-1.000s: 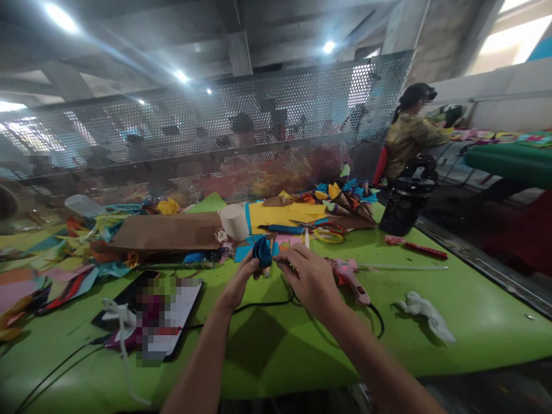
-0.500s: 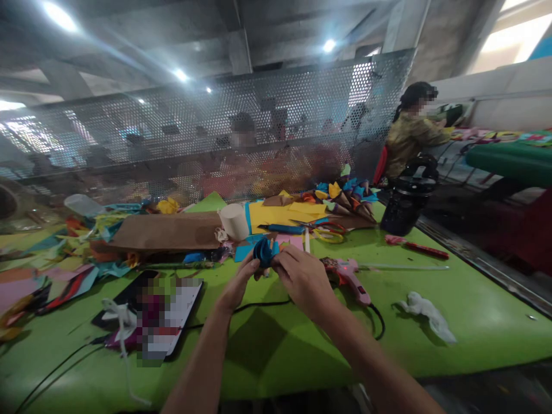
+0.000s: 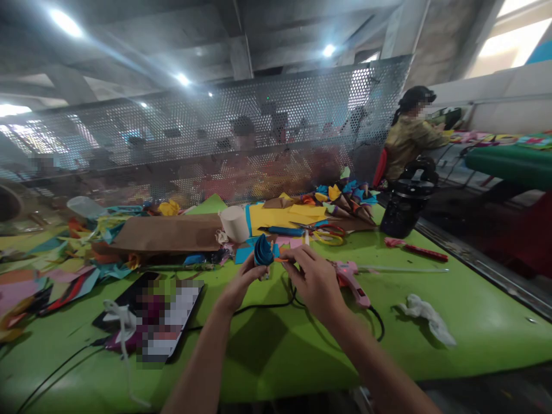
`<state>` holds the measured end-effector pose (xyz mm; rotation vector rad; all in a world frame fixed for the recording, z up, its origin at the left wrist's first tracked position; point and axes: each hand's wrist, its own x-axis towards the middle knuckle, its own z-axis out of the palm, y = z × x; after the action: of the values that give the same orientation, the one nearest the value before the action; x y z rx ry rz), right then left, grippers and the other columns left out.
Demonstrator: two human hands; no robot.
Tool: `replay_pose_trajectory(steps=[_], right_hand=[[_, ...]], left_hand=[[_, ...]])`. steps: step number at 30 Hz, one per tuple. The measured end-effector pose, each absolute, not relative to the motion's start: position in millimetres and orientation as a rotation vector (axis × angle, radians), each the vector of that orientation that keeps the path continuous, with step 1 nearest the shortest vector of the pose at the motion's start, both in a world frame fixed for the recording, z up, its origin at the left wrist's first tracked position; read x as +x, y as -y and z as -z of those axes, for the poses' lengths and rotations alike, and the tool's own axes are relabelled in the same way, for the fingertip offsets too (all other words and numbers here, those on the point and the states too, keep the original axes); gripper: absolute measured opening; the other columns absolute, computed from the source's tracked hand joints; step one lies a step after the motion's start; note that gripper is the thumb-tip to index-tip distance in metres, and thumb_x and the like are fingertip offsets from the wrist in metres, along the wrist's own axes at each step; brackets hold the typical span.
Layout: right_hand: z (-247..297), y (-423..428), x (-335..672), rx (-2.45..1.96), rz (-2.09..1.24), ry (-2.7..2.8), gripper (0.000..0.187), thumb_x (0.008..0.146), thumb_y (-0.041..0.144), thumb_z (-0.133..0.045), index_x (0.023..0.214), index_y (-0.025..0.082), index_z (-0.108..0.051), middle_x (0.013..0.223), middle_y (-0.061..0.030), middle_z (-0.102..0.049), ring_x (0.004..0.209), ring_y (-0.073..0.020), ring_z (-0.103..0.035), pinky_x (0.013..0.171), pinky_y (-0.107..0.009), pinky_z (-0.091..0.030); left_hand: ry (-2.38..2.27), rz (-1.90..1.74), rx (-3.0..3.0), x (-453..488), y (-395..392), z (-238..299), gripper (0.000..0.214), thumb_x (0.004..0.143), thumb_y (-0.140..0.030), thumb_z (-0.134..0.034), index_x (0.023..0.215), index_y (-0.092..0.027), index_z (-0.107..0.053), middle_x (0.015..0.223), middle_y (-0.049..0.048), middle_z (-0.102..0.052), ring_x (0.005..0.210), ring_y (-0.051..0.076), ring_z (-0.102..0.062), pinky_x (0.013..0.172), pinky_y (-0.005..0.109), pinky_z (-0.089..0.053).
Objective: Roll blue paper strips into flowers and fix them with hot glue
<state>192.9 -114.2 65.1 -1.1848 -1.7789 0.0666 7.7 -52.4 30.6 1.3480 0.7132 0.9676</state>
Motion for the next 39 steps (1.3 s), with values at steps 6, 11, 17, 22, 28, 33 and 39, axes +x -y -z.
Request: replay_pose_trajectory(steps=[6, 11, 17, 22, 28, 33, 39], right_hand=[[-64.6, 115.4, 191.5, -1.174, -0.086, 1.764, 0.009, 0.094, 0.019, -0.055, 0.096, 0.021, -0.064, 0.091, -0.0043, -0.065, 0.077, -0.0169, -0.061, 0.069, -0.027, -0.046], [-63.3, 115.5, 194.0, -1.192, -0.1, 1.75, 0.009, 0.093, 0.02, -0.055, 0.097, 0.021, -0.063, 0.09, -0.0042, -0.065, 0.077, -0.0168, -0.061, 0.068, -0.027, -0.046], [-62.6, 114.3, 197.5, -1.214, -0.137, 1.716, 0.008, 0.092, 0.022, -0.057, 0.097, 0.021, -0.064, 0.092, -0.004, -0.066, 0.076, -0.0167, -0.062, 0.067, -0.027, -0.047], [-58.5, 112.5, 201.3, -1.206, -0.145, 1.723, 0.008, 0.092, 0.022, -0.056, 0.096, 0.022, -0.064, 0.092, -0.0045, -0.067, 0.076, -0.0179, -0.063, 0.066, -0.027, -0.048], [-46.4, 109.0, 206.5, -1.21, -0.159, 1.705, 0.01, 0.092, 0.024, -0.056, 0.097, 0.022, -0.065, 0.09, -0.0044, -0.068, 0.074, -0.0179, -0.065, 0.064, -0.027, -0.05], [-38.6, 109.1, 210.7, -1.202, -0.191, 1.72, 0.012, 0.092, 0.027, -0.056, 0.097, 0.023, -0.066, 0.089, -0.0043, -0.069, 0.079, -0.0193, -0.066, 0.066, -0.028, -0.052], [-29.9, 110.1, 215.2, -1.184, -0.241, 1.75, 0.012, 0.094, 0.029, -0.056, 0.101, 0.024, -0.064, 0.092, -0.0043, -0.069, 0.084, -0.02, -0.066, 0.071, -0.03, -0.051]], left_hand=[[-0.712, -0.974, 1.308, 6.6, 50.3, -26.6, 0.048, 0.078, -0.056, -0.065, 0.103, -0.017, -0.056, 0.078, 0.0004, -0.056, 0.067, 0.012, -0.043, 0.063, 0.026, -0.034], [-0.656, -0.953, 1.274, 6.4, 52.3, -29.3, 0.051, 0.084, -0.065, -0.055, 0.103, -0.018, -0.055, 0.075, 0.0008, -0.056, 0.061, 0.011, -0.04, 0.055, 0.025, -0.027], [-0.625, -0.975, 1.244, 5.5, 49.6, -27.2, 0.05, 0.076, -0.061, -0.067, 0.1, -0.019, -0.054, 0.074, -0.0018, -0.052, 0.057, 0.008, -0.037, 0.051, 0.023, -0.022], [-0.679, -1.011, 1.167, 4.3, 46.6, -23.7, 0.04, 0.068, -0.029, -0.076, 0.097, -0.022, -0.05, 0.073, -0.0071, -0.045, 0.056, 0.005, -0.032, 0.052, 0.02, -0.023], [-0.702, -1.05, 1.144, 5.9, 47.0, -24.8, 0.027, 0.068, -0.024, -0.07, 0.089, -0.019, -0.054, 0.072, -0.0047, -0.051, 0.057, 0.006, -0.037, 0.056, 0.022, -0.03], [-0.754, -1.097, 1.163, 9.7, 46.8, -26.6, 0.041, 0.061, -0.032, -0.083, 0.085, -0.019, -0.054, 0.07, -0.0048, -0.053, 0.058, 0.007, -0.038, 0.055, 0.022, -0.031], [-0.758, -1.088, 1.183, 11.2, 44.3, -22.3, 0.039, 0.063, -0.038, -0.083, 0.081, -0.018, -0.055, 0.075, -0.0017, -0.054, 0.066, 0.01, -0.044, 0.059, 0.024, -0.034]])
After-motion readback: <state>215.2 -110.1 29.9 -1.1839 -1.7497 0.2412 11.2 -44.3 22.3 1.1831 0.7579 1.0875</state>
